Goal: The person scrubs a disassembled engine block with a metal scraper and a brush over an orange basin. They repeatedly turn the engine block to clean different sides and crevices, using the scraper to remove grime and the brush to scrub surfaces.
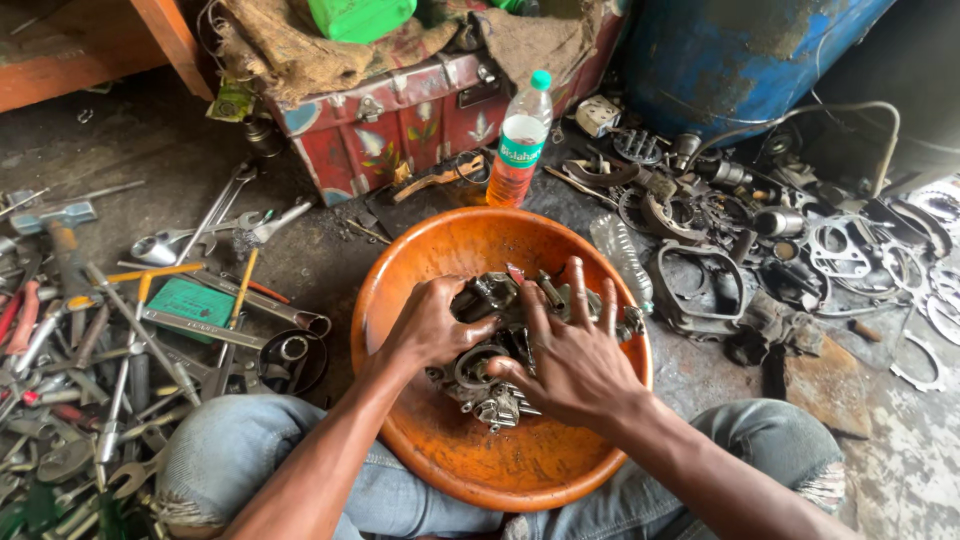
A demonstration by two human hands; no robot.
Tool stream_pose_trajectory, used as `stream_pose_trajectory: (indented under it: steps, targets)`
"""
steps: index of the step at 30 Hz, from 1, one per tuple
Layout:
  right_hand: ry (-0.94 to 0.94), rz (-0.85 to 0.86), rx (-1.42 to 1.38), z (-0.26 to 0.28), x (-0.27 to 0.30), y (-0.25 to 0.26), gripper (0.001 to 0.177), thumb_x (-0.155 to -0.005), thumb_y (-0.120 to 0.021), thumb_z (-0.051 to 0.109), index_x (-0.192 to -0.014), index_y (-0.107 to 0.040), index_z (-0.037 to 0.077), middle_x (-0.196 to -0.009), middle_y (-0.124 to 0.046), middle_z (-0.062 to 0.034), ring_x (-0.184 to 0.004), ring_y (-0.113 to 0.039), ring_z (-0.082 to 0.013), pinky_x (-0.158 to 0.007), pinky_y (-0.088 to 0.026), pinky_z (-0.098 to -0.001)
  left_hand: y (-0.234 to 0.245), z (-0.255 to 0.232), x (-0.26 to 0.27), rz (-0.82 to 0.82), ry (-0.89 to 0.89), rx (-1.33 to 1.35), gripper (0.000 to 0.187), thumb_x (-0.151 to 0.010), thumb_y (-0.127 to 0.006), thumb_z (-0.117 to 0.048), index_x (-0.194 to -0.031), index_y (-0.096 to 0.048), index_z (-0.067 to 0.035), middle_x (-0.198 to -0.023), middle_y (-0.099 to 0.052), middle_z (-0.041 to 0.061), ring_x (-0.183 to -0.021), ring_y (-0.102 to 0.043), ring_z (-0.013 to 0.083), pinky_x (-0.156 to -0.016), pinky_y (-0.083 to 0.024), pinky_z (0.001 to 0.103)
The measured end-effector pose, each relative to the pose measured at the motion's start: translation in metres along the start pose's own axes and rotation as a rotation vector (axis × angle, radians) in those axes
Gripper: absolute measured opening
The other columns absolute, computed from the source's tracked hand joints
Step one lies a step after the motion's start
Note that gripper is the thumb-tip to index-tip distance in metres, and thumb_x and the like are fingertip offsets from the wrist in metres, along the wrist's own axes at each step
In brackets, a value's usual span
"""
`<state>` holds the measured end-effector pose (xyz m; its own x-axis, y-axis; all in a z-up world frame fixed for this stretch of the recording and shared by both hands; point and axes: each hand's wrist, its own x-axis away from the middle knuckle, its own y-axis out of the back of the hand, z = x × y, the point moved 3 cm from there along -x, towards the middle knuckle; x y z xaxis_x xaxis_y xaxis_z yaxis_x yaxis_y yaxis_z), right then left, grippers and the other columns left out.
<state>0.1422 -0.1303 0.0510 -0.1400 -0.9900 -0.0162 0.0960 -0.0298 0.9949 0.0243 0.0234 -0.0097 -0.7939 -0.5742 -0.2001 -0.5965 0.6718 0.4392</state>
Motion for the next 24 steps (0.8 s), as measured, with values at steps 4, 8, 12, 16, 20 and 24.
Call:
stream_pose_trajectory:
  steps: [4, 8, 12, 16, 20, 24]
  targets:
    - [-0.15, 0.104, -0.153, -0.001, -0.025, -0.011, 0.109, -0.089, -0.019, 0.083, -0.164, -0.005, 0.005, -0.131, -0.061, -0.0152, -0.158, 0.009, -0.0476, -0.121, 0.006, -0.0716, 0.001, 0.009, 0.001, 0.047, -0.029, -0.097, 0.054, -0.068, -0.081, -0.043, -0.1, -0.073, 0.0, -0.091, -0.079, 0.016, -0.088, -0.078, 0.0244, -0.076, -0.06, 0.04]
    - [-0.083, -0.006, -0.235, 0.005, -0.013, -0.012, 0.109, -0.085, -0.021, 0.082, -0.161, -0.013, 0.005, -0.157, -0.039, -0.0185, -0.152, 0.01, -0.0487, -0.114, 0.006, -0.0717, 0.006, 0.006, 0.009, 0.002, -0.183, -0.039, 0.055, -0.08, -0.081, -0.038, -0.116, -0.071, 0.003, -0.112, -0.076, 0.02, -0.105, -0.074, 0.0271, -0.092, -0.056, 0.041]
    - [0.118, -0.2, 0.104, 0.002, 0.021, -0.013, 0.105, -0.095, -0.028, 0.081, -0.154, -0.019, -0.006, -0.159, -0.033, -0.0251, -0.149, 0.003, -0.0522, -0.112, 0.002, -0.0725, 0.005, 0.029, 0.007, 0.041, 0.105, -0.051, 0.06, -0.073, -0.081, -0.042, -0.112, -0.073, 0.004, -0.111, -0.079, 0.021, -0.104, -0.076, 0.0289, -0.095, -0.057, 0.04]
    - [0.061, -0.127, 0.038, 0.003, 0.004, -0.02, 0.108, -0.093, -0.033, 0.079, -0.152, -0.017, -0.01, -0.158, -0.031, -0.0278, -0.149, 0.004, -0.0533, -0.111, 0.003, -0.0725, -0.003, 0.061, 0.001, 0.006, -0.123, -0.222, 0.071, -0.083, -0.086, -0.037, -0.127, -0.062, 0.013, -0.126, -0.062, 0.037, -0.121, -0.061, 0.0402, -0.104, -0.047, 0.048]
    - [-0.029, 0.003, -0.097, 0.01, -0.017, -0.016, 0.104, -0.094, -0.03, 0.076, -0.153, -0.016, -0.009, -0.16, -0.031, -0.0246, -0.149, 0.005, -0.0563, -0.113, 0.004, -0.0706, 0.004, 0.065, 0.002, 0.102, 0.08, -0.245, 0.062, -0.085, -0.08, -0.041, -0.12, -0.066, 0.008, -0.117, -0.07, 0.029, -0.108, -0.07, 0.0327, -0.096, -0.057, 0.043]
    - [-0.064, 0.112, -0.183, 0.001, 0.006, -0.014, 0.093, -0.095, -0.027, 0.066, -0.16, -0.013, 0.001, -0.155, -0.041, -0.0162, -0.154, 0.003, -0.0495, -0.118, 0.006, -0.0706, 0.01, 0.022, 0.008, 0.09, -0.024, -0.01, 0.059, -0.08, -0.079, -0.037, -0.122, -0.069, 0.003, -0.121, -0.075, 0.021, -0.113, -0.07, 0.0267, -0.101, -0.051, 0.04]
